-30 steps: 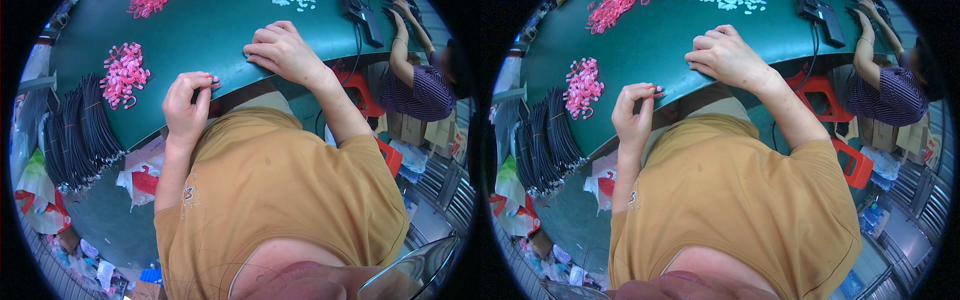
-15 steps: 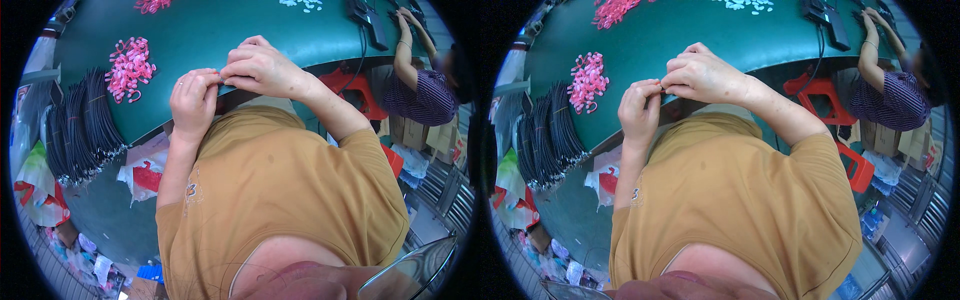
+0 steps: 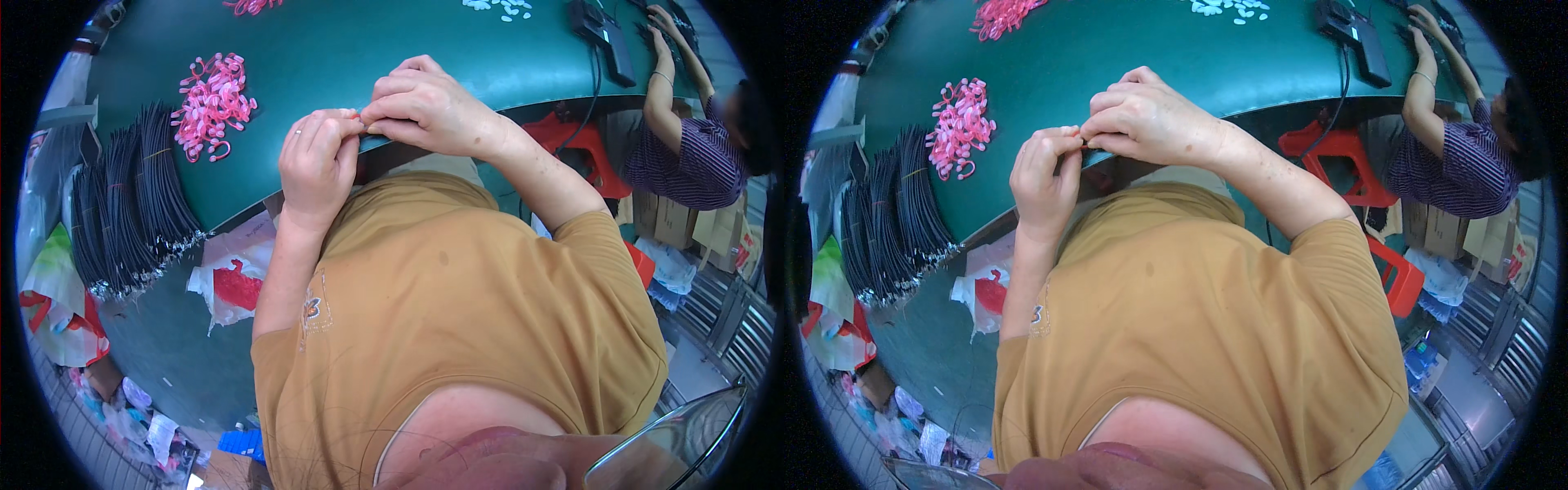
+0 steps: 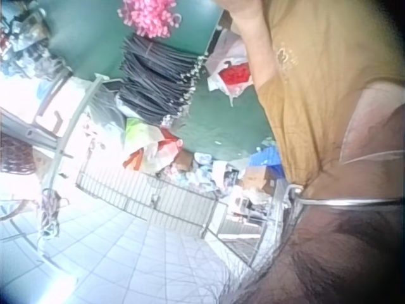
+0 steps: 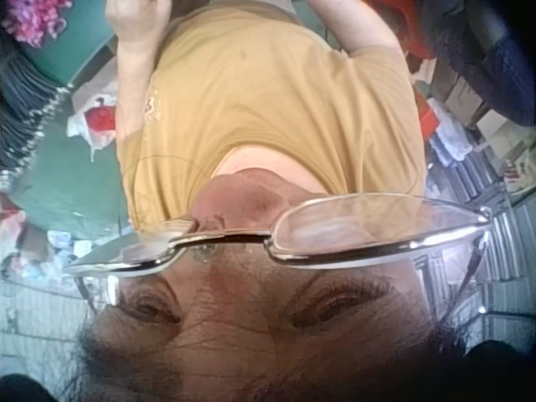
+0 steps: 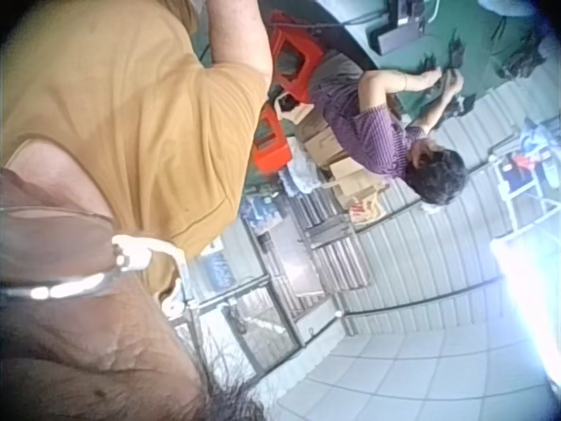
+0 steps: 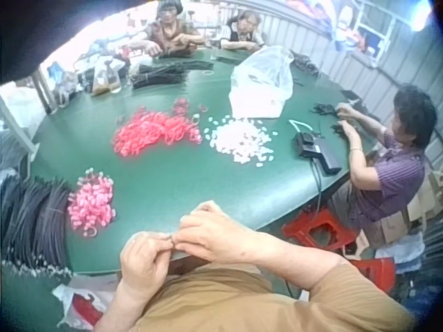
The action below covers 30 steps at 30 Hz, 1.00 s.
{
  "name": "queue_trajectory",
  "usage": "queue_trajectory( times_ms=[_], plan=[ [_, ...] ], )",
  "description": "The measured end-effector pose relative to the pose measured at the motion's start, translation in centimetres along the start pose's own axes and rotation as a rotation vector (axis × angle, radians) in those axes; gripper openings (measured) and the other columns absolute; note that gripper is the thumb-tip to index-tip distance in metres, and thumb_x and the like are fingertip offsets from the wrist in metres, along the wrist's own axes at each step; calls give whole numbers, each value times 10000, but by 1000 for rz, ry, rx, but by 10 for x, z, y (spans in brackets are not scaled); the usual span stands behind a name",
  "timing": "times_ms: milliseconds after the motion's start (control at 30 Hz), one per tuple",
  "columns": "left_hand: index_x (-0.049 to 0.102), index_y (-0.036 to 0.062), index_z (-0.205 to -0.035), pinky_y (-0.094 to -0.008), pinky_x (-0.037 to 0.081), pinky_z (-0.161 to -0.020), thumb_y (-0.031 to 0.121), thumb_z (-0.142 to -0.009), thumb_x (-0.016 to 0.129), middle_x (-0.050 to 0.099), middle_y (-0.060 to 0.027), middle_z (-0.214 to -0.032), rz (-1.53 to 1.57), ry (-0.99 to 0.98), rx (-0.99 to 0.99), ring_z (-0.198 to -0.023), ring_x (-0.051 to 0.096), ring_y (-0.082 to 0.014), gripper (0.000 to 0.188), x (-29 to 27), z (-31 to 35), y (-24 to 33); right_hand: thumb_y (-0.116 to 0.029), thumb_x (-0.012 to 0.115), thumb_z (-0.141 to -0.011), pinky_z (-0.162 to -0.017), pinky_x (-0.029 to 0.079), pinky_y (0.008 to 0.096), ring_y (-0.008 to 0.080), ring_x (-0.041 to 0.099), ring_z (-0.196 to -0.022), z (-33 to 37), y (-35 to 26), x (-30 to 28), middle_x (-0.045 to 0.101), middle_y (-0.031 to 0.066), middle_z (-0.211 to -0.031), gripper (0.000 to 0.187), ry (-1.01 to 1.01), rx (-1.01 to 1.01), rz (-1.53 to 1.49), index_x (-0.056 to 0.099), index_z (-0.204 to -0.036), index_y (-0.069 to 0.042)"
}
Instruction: The person assembles plastic clips by taking pink plastic clips and white caps from the table, fitting the white caps onto the clips by hand, and placing the finished clips into a pile on the table.
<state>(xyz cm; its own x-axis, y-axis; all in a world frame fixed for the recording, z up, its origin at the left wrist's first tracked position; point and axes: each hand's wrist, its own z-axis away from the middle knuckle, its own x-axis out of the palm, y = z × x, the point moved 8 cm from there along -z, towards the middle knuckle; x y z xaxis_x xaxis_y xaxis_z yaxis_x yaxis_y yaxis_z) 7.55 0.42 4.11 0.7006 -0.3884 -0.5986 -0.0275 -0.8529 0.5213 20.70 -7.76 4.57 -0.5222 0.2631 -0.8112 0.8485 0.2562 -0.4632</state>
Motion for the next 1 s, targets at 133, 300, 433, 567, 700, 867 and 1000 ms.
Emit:
queue_trajectory(
  times_ms=[133, 300, 433, 567, 700, 867, 1000],
  plan=[
    [682, 71, -961, -390, 592, -836, -70, -860, 806, 791, -111, -1007, -11, 3, -15, -955, 772, -292, 213, 0, 1, -2, -195, 790, -960, -1051, 452, 418, 170, 680, -994, -2, -7, 2, 694, -35, -1003, 128, -14, -35, 67, 776, -1081, -159],
    [677, 70, -954, -389, 592, -836, -71, -858, 801, 791, -111, -1008, 0, 6, -15, -955, 773, -289, 211, -1, -1, -2, -267, 792, -953, -977, 454, 418, 161, 655, -941, 1, -18, 6, 654, -48, -933, 82, 55, -102, 315, 762, -980, -195],
    [669, 79, -932, -414, 585, -824, -33, -851, 798, 773, -86, -961, -1, 22, -6, -909, 758, -287, 190, -2, 0, 0, -275, 814, -931, -961, 456, 420, 171, 658, -937, 2, -23, 4, 652, -46, -925, 113, 90, -98, 332, 746, -955, -189],
    [669, 83, -925, -410, 583, -826, -32, -844, 799, 773, -81, -958, 9, 19, -20, -907, 758, -285, 192, -1, -1, 1, -245, 857, -912, -979, 457, 410, 195, 672, -952, 4, -3, 0, 682, -23, -955, 192, 88, -5, 86, 766, -1068, -178],
    [667, 84, -916, -407, 581, -826, -32, -837, 800, 770, -74, -953, 19, 28, -8, -905, 757, -279, 194, -2, -2, 3, -206, 835, -928, -998, 453, 406, 189, 677, -985, 4, 0, 4, 700, -27, -996, 182, 73, -10, 4, 786, -1101, -174],
    [665, 83, -907, -407, 581, -824, -33, -834, 801, 769, -72, -951, 18, 27, -2, -901, 756, -277, 193, -2, -2, 1, -233, 776, -953, -1018, 450, 417, 176, 671, -985, -1, -3, 7, 667, -35, -963, 114, 27, -33, 50, 790, -1054, -181],
    [661, 82, -913, -411, 579, -816, -40, -832, 794, 764, -77, -945, 18, 25, 7, -893, 752, -284, 197, -3, -3, 0, -241, 795, -931, -1005, 453, 422, 169, 654, -975, 0, -9, 8, 646, -44, -964, 155, 35, -64, 146, 776, -1079, -197]
  ],
)
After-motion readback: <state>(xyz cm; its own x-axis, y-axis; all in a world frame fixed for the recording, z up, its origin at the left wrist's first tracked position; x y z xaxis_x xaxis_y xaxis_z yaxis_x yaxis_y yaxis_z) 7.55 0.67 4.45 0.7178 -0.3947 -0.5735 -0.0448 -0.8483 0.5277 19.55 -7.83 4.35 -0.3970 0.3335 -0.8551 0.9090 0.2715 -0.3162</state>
